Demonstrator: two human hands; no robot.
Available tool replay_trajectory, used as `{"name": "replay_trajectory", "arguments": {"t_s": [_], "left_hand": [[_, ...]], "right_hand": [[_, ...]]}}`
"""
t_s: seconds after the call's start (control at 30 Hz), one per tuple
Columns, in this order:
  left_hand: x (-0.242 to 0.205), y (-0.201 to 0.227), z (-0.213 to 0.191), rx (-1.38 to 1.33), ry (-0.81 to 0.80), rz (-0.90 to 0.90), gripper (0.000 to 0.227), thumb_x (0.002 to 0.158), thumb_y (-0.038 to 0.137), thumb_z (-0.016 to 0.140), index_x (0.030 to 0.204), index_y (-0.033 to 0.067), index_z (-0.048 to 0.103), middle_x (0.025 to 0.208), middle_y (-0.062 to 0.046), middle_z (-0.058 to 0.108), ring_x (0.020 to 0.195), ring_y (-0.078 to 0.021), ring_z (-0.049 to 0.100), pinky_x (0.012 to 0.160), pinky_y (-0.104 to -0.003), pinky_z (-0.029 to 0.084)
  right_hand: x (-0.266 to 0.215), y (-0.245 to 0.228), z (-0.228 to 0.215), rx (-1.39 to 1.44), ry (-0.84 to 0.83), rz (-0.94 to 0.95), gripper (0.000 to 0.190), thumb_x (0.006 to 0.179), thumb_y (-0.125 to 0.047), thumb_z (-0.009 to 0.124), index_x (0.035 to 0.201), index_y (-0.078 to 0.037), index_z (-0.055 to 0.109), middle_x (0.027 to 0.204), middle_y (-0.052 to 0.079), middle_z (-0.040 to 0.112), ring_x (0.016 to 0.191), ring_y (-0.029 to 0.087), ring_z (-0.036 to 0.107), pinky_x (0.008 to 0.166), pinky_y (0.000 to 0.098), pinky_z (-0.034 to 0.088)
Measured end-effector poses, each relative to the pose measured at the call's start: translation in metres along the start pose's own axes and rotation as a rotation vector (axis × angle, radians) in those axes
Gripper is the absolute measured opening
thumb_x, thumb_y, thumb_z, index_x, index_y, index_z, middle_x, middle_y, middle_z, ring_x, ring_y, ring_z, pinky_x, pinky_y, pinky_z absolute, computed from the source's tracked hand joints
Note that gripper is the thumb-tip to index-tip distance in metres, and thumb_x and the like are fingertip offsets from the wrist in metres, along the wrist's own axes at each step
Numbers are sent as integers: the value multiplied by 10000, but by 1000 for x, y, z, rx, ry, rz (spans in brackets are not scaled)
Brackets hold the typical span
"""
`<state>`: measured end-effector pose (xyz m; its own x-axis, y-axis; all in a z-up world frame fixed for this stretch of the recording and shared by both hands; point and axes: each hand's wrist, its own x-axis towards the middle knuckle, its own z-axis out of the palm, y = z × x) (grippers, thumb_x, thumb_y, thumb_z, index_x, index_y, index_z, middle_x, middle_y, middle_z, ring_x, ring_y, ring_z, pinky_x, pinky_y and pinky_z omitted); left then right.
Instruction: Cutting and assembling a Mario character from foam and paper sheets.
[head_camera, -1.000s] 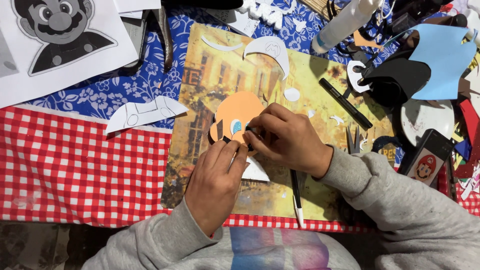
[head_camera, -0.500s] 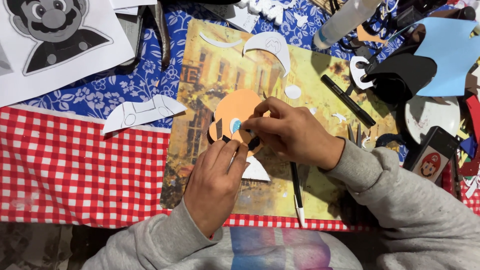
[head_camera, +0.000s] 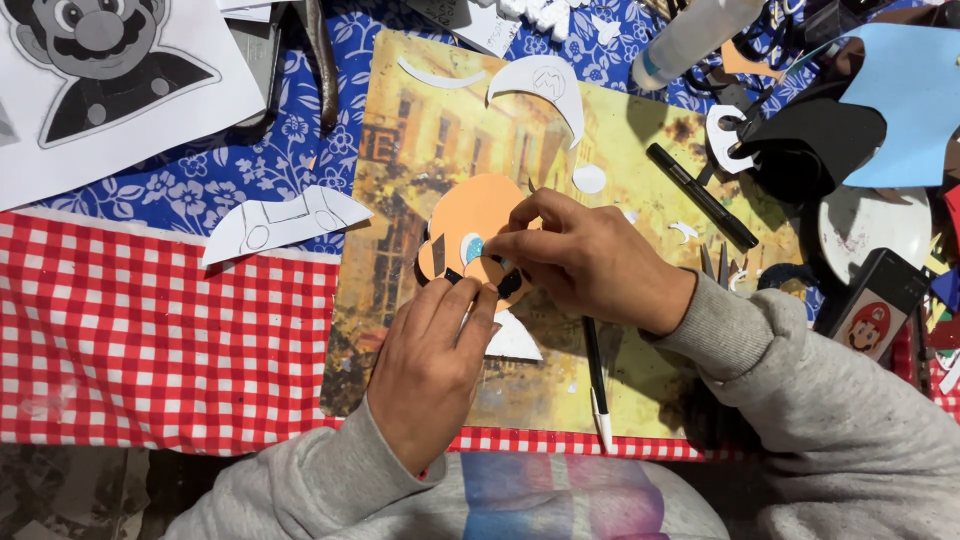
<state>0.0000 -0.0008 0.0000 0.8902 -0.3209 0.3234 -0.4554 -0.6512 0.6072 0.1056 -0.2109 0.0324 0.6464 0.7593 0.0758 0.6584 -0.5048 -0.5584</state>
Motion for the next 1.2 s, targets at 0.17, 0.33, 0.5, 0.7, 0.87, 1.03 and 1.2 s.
{"name": "replay_trajectory", "arguments": {"t_s": [0.17,0.33,0.5,0.7,0.87,1.03,1.2], "left_hand": [[-1,0,0,-2,-2,-1,418,915,124,703,1281,-67,641,1246,-160,620,1160,-320,582,952,-440,486],[0,0,-1,2,-7,-1,422,908,118,685,1285,-64,632,1259,-163,612,1186,-326,574,971,-442,479],[0,-1,-1,-15,-10,-2,415,917,122,685,1285,-62,633,1254,-166,610,1173,-324,572,966,-443,476],[1,0,-2,-15,-6,2,414,918,124,692,1280,-69,636,1244,-168,623,1154,-322,583,954,-439,481],[1,-1,-3,-17,-6,0,427,917,116,694,1291,-82,632,1252,-179,623,1166,-328,584,969,-434,488],[2,-1,-3,-16,-6,1,422,915,118,695,1283,-80,638,1251,-182,627,1163,-330,583,972,-440,485],[1,-1,-1,-3,-3,4,410,915,117,695,1275,-72,642,1247,-174,626,1169,-329,581,978,-439,485]], "right_hand": [[-1,-5,0,6,28,48,319,880,-24,721,1186,-115,723,1050,71,660,772,219,728,649,336,582],[1,-10,2,-54,51,-24,283,886,-111,769,1161,-83,711,1033,74,671,765,257,711,641,357,568],[1,-6,4,-59,25,-29,268,889,-128,774,1150,-97,722,1023,73,673,717,248,707,601,354,553],[2,-5,0,-14,36,24,245,901,-111,755,1144,-108,728,1027,66,674,770,253,715,649,359,572],[5,-3,0,-9,23,53,208,917,-110,756,1123,-104,729,1006,63,678,771,251,713,646,358,568],[4,1,0,-2,1,34,231,902,-108,756,1131,-99,729,1014,66,684,773,250,717,646,356,568],[5,3,0,-143,-55,-52,323,835,-111,775,1140,-80,673,1043,79,644,744,294,682,605,399,532]]}}
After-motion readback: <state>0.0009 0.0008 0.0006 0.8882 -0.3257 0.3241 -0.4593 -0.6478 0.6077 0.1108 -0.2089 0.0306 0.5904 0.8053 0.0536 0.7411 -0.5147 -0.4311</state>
